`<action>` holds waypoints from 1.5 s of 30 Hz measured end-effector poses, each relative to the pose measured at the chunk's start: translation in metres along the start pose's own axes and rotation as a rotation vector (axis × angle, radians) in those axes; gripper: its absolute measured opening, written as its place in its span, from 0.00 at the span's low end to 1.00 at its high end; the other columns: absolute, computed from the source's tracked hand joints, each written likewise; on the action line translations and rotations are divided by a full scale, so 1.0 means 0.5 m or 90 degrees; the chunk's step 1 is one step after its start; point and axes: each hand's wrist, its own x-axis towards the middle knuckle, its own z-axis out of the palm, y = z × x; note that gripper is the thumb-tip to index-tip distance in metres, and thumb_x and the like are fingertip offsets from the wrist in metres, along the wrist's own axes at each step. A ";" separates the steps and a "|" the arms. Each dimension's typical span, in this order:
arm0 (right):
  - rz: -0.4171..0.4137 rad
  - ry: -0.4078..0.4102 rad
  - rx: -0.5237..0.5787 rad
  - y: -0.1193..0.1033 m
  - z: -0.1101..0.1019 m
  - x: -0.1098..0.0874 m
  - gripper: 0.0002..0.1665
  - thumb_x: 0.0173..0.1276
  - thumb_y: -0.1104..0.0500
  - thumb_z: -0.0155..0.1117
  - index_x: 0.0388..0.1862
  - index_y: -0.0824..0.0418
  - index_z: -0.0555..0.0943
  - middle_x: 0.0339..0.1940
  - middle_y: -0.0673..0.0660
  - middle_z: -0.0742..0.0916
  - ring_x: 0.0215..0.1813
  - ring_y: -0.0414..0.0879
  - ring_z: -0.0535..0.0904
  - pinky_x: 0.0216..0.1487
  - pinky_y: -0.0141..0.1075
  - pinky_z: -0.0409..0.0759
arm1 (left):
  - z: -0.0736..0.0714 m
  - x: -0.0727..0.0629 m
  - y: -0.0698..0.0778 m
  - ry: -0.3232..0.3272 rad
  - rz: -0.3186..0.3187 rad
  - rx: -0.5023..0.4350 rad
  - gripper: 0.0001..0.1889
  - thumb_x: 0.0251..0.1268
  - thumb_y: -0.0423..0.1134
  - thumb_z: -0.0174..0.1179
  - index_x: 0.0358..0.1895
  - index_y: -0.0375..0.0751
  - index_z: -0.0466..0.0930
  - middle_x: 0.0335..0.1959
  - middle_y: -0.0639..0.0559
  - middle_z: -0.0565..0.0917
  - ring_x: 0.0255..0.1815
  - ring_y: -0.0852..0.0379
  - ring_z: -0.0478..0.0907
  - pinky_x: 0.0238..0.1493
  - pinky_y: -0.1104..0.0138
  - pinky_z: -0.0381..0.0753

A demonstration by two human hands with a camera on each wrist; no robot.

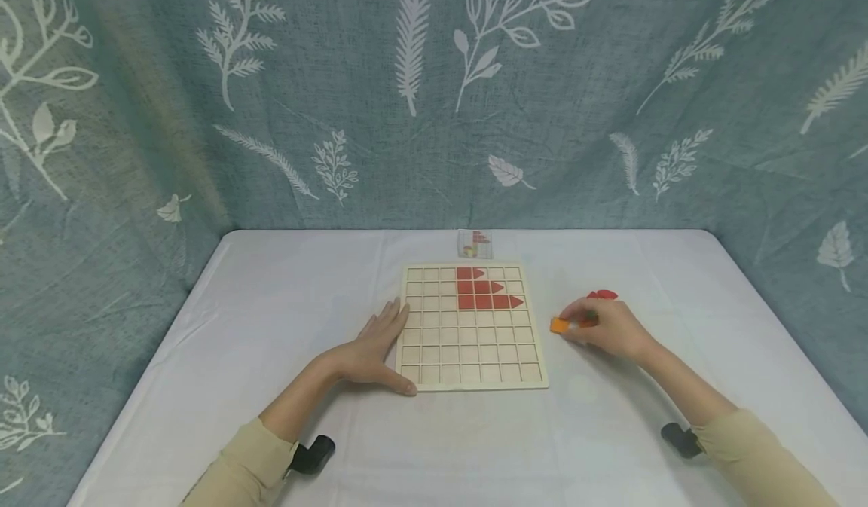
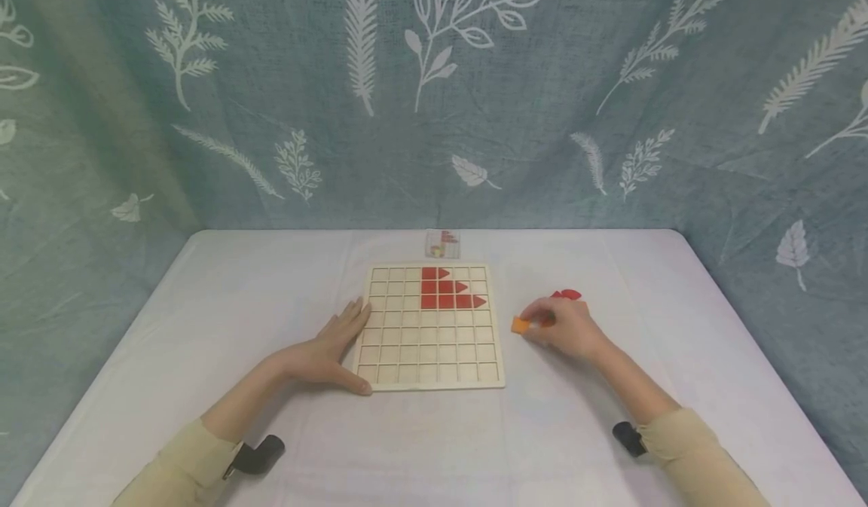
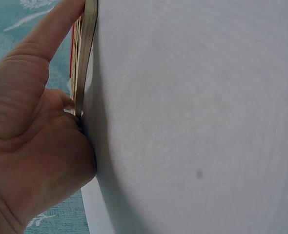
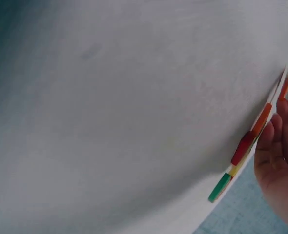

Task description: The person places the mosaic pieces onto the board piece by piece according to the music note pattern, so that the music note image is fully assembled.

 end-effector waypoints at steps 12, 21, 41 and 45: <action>0.043 -0.010 0.128 -0.067 0.035 0.044 0.13 0.59 0.51 0.74 0.42 0.51 0.87 0.42 0.47 0.87 0.47 0.46 0.78 0.49 0.40 0.80 | -0.001 0.001 -0.001 0.001 0.002 0.001 0.70 0.41 0.57 0.77 0.77 0.31 0.34 0.78 0.35 0.32 0.78 0.44 0.26 0.76 0.51 0.31; -0.015 -0.062 0.142 -0.126 0.098 0.088 0.08 0.59 0.54 0.74 0.38 0.51 0.87 0.41 0.46 0.86 0.47 0.45 0.80 0.52 0.42 0.80 | -0.001 0.000 0.001 0.000 0.001 0.001 0.70 0.41 0.57 0.77 0.77 0.31 0.34 0.78 0.35 0.32 0.78 0.43 0.26 0.76 0.51 0.31; -0.171 -0.062 0.067 -0.180 0.137 0.130 0.07 0.63 0.61 0.70 0.40 0.57 0.89 0.40 0.48 0.89 0.47 0.45 0.83 0.50 0.41 0.82 | -0.002 -0.001 0.006 0.004 -0.006 0.000 0.70 0.40 0.57 0.77 0.77 0.32 0.35 0.78 0.36 0.33 0.78 0.44 0.27 0.76 0.52 0.32; -0.165 -0.064 0.065 -0.180 0.134 0.128 0.06 0.63 0.62 0.69 0.39 0.55 0.89 0.40 0.46 0.89 0.48 0.44 0.83 0.52 0.42 0.81 | -0.002 -0.001 0.005 0.003 -0.003 0.002 0.70 0.40 0.57 0.77 0.77 0.31 0.35 0.78 0.35 0.33 0.78 0.44 0.27 0.76 0.52 0.32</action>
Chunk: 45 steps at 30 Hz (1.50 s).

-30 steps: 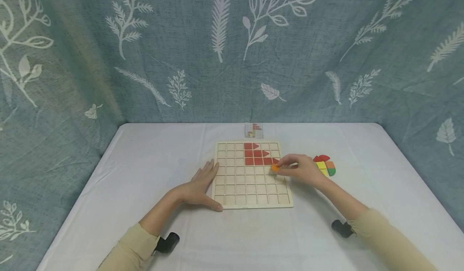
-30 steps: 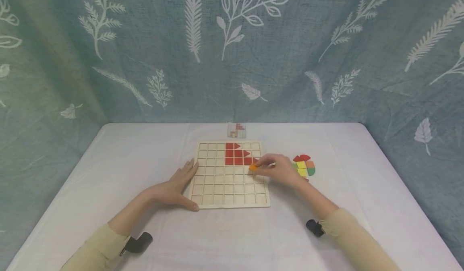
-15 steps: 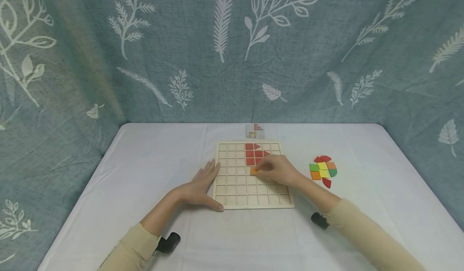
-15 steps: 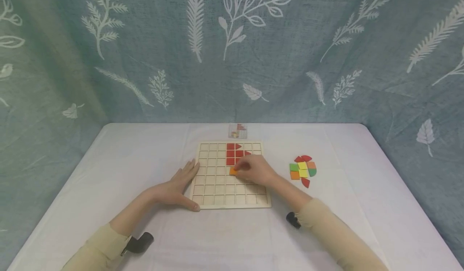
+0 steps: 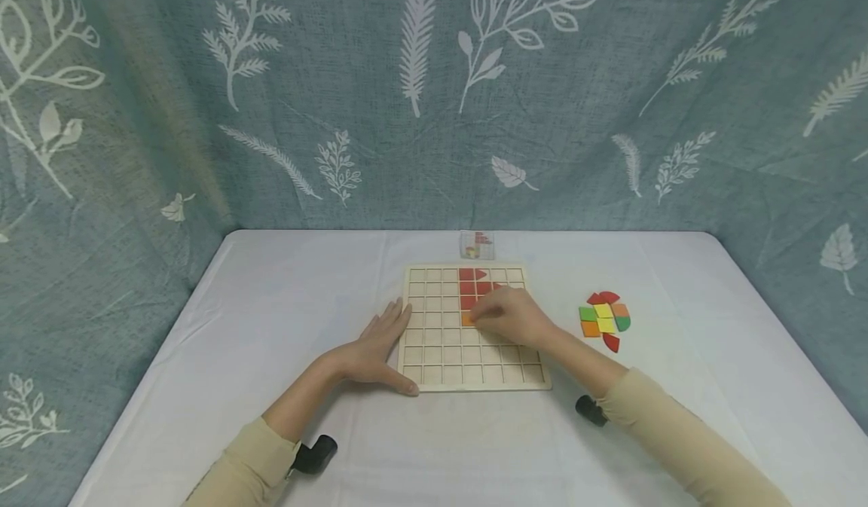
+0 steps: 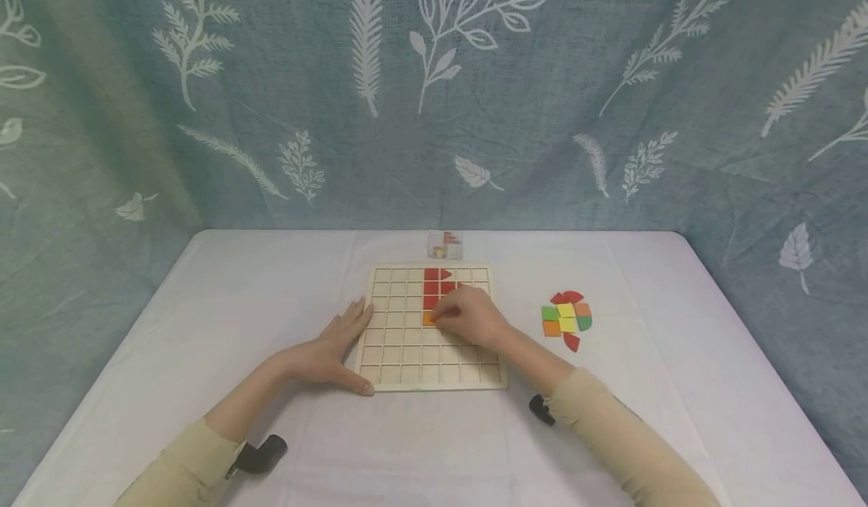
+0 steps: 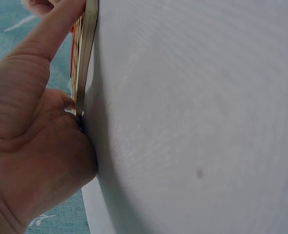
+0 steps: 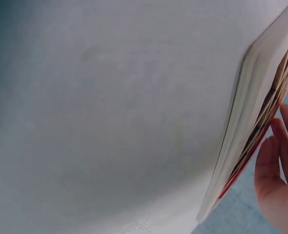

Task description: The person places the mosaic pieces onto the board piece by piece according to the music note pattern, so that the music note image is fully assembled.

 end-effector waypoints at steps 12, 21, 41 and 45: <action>0.188 0.082 0.037 0.053 -0.086 -0.091 0.09 0.66 0.54 0.68 0.43 0.53 0.88 0.46 0.52 0.87 0.48 0.49 0.80 0.48 0.43 0.82 | 0.002 0.003 -0.004 -0.004 -0.005 -0.001 0.71 0.40 0.59 0.77 0.77 0.33 0.34 0.78 0.36 0.31 0.78 0.45 0.26 0.76 0.52 0.31; 0.248 0.102 -0.008 0.126 -0.155 -0.176 0.13 0.69 0.57 0.65 0.50 0.58 0.86 0.53 0.60 0.85 0.54 0.57 0.80 0.49 0.49 0.81 | 0.001 0.002 -0.008 -0.005 0.008 -0.005 0.70 0.41 0.57 0.77 0.77 0.32 0.33 0.78 0.36 0.31 0.78 0.44 0.25 0.76 0.51 0.31; 0.209 0.056 -0.094 0.174 -0.186 -0.191 0.16 0.63 0.62 0.70 0.49 0.64 0.85 0.50 0.63 0.85 0.46 0.55 0.75 0.48 0.50 0.78 | 0.000 0.001 -0.003 -0.002 0.004 -0.005 0.70 0.40 0.58 0.77 0.77 0.32 0.34 0.78 0.36 0.32 0.78 0.44 0.26 0.76 0.51 0.31; 0.229 0.069 -0.093 0.170 -0.182 -0.190 0.17 0.64 0.60 0.68 0.52 0.64 0.84 0.51 0.64 0.85 0.49 0.57 0.77 0.51 0.53 0.78 | -0.001 0.001 -0.002 0.000 0.006 -0.004 0.70 0.40 0.58 0.77 0.77 0.32 0.35 0.78 0.35 0.32 0.78 0.44 0.26 0.76 0.51 0.31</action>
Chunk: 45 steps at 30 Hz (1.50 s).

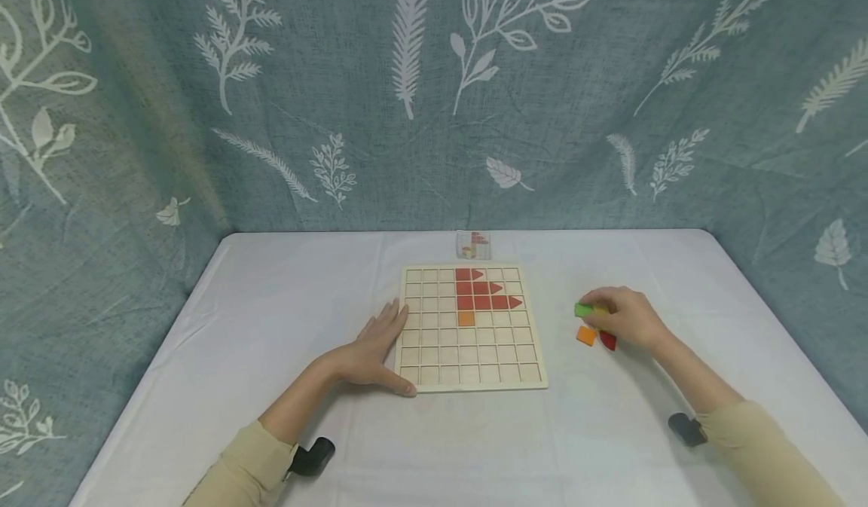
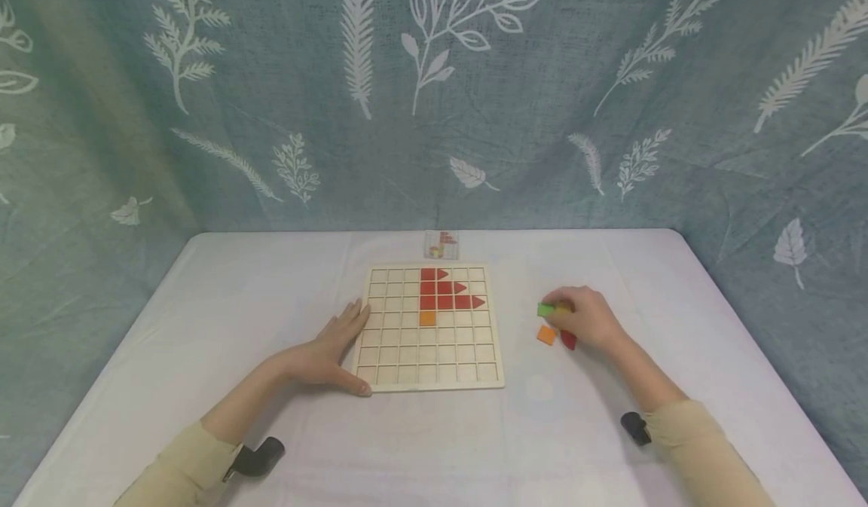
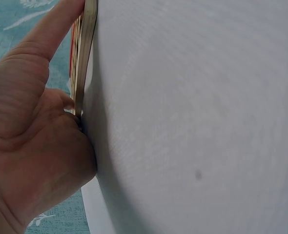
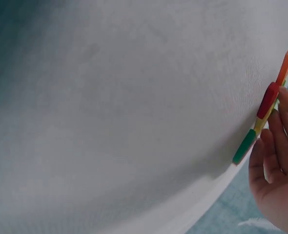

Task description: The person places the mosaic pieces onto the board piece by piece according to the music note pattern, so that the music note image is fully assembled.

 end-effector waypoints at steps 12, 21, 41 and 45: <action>0.052 0.026 0.139 -0.058 0.035 0.002 0.24 0.62 0.46 0.71 0.52 0.57 0.84 0.49 0.56 0.86 0.51 0.52 0.80 0.48 0.44 0.81 | -0.002 -0.002 0.006 -0.002 -0.013 0.007 0.71 0.39 0.59 0.77 0.77 0.32 0.35 0.78 0.36 0.32 0.78 0.44 0.26 0.76 0.52 0.31; 0.061 -0.024 0.206 -0.138 0.091 0.014 0.20 0.59 0.45 0.74 0.48 0.52 0.86 0.41 0.50 0.86 0.47 0.47 0.79 0.47 0.38 0.78 | 0.000 0.000 0.007 -0.001 -0.011 0.004 0.70 0.39 0.58 0.77 0.77 0.32 0.35 0.78 0.35 0.32 0.78 0.44 0.27 0.76 0.51 0.32; -0.238 -0.083 0.116 -0.253 0.177 0.051 0.07 0.60 0.61 0.73 0.38 0.55 0.88 0.36 0.44 0.88 0.43 0.40 0.83 0.48 0.34 0.82 | -0.001 0.000 0.002 -0.005 -0.013 0.012 0.70 0.40 0.59 0.77 0.78 0.33 0.35 0.78 0.37 0.32 0.78 0.45 0.26 0.76 0.52 0.32; -0.236 -0.074 0.119 -0.254 0.178 0.051 0.06 0.60 0.62 0.73 0.37 0.55 0.88 0.36 0.44 0.88 0.44 0.41 0.84 0.48 0.35 0.83 | -0.003 -0.001 0.002 -0.007 -0.017 0.014 0.71 0.39 0.59 0.77 0.78 0.34 0.34 0.79 0.38 0.32 0.78 0.45 0.26 0.76 0.53 0.31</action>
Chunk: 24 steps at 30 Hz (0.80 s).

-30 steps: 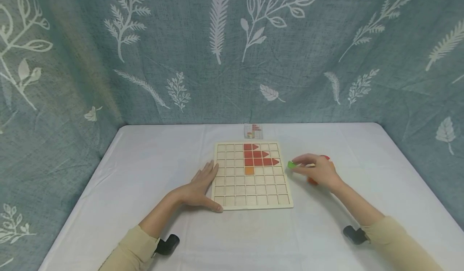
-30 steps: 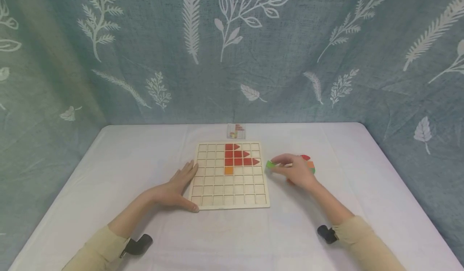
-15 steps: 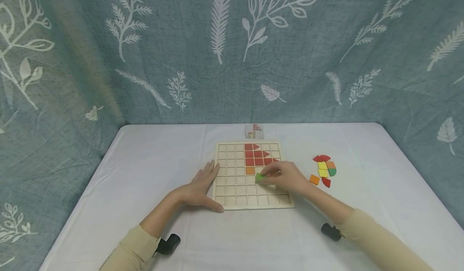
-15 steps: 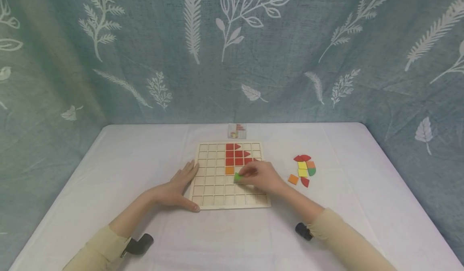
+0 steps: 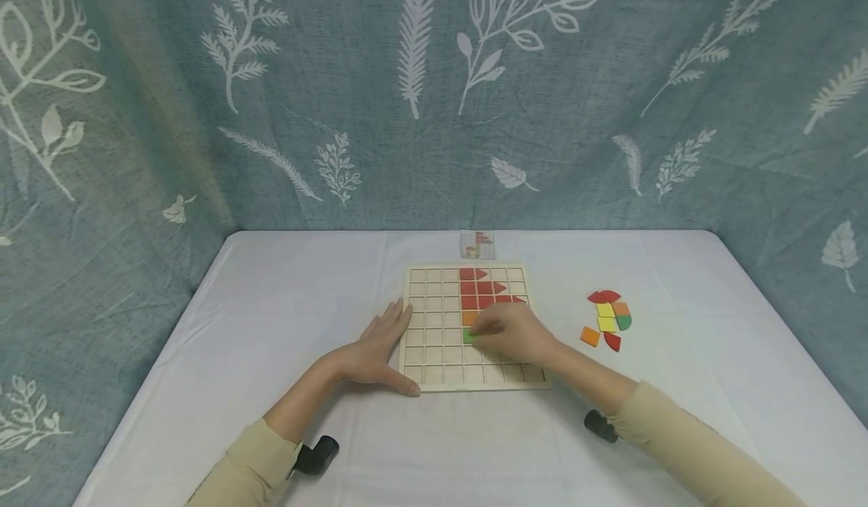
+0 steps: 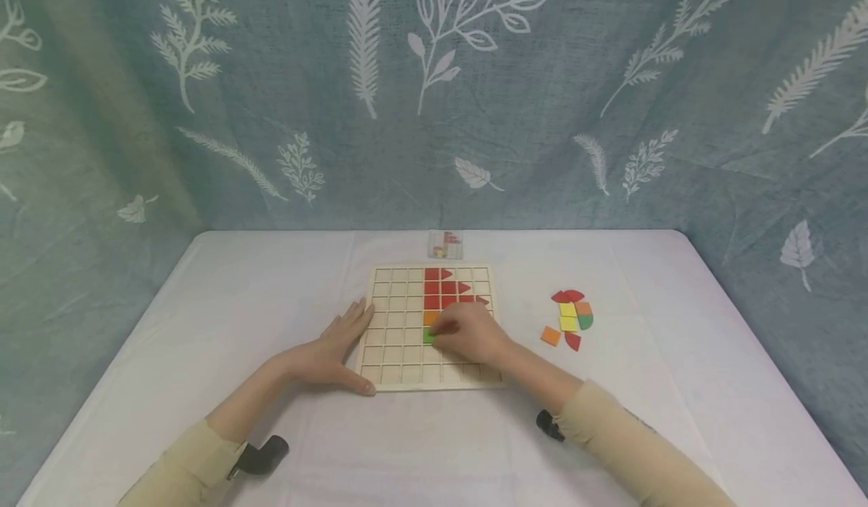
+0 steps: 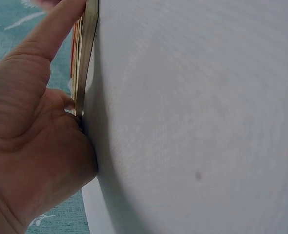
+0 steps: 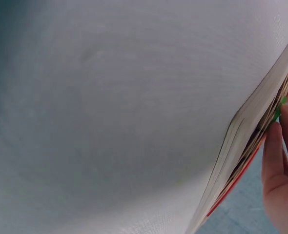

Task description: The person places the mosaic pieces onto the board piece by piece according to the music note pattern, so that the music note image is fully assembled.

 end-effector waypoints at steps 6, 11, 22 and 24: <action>-0.016 0.012 0.012 0.000 -0.003 0.000 0.05 0.60 0.64 0.72 0.34 0.55 0.89 0.37 0.46 0.88 0.45 0.43 0.83 0.47 0.36 0.83 | 0.001 0.002 0.001 0.006 0.002 -0.006 0.70 0.39 0.59 0.77 0.78 0.33 0.35 0.79 0.37 0.32 0.79 0.45 0.27 0.76 0.52 0.32; 0.008 0.000 0.022 0.006 -0.011 -0.008 0.05 0.62 0.62 0.71 0.34 0.53 0.89 0.36 0.43 0.87 0.46 0.41 0.82 0.50 0.36 0.82 | 0.005 0.003 0.000 0.006 0.006 -0.007 0.70 0.39 0.58 0.77 0.78 0.33 0.35 0.79 0.36 0.32 0.79 0.44 0.27 0.76 0.51 0.32; 0.231 0.065 0.048 0.042 -0.098 -0.095 0.10 0.64 0.51 0.70 0.43 0.51 0.87 0.40 0.46 0.87 0.50 0.47 0.81 0.48 0.41 0.81 | 0.004 0.001 -0.003 0.002 0.007 -0.007 0.71 0.39 0.59 0.77 0.77 0.33 0.34 0.78 0.37 0.31 0.78 0.45 0.26 0.76 0.52 0.31; 0.246 0.084 0.050 0.057 -0.118 -0.115 0.13 0.64 0.52 0.69 0.46 0.54 0.87 0.40 0.49 0.87 0.50 0.48 0.81 0.45 0.39 0.81 | 0.004 0.001 -0.004 0.001 0.010 -0.009 0.71 0.40 0.59 0.77 0.77 0.32 0.34 0.78 0.37 0.31 0.78 0.45 0.26 0.76 0.52 0.31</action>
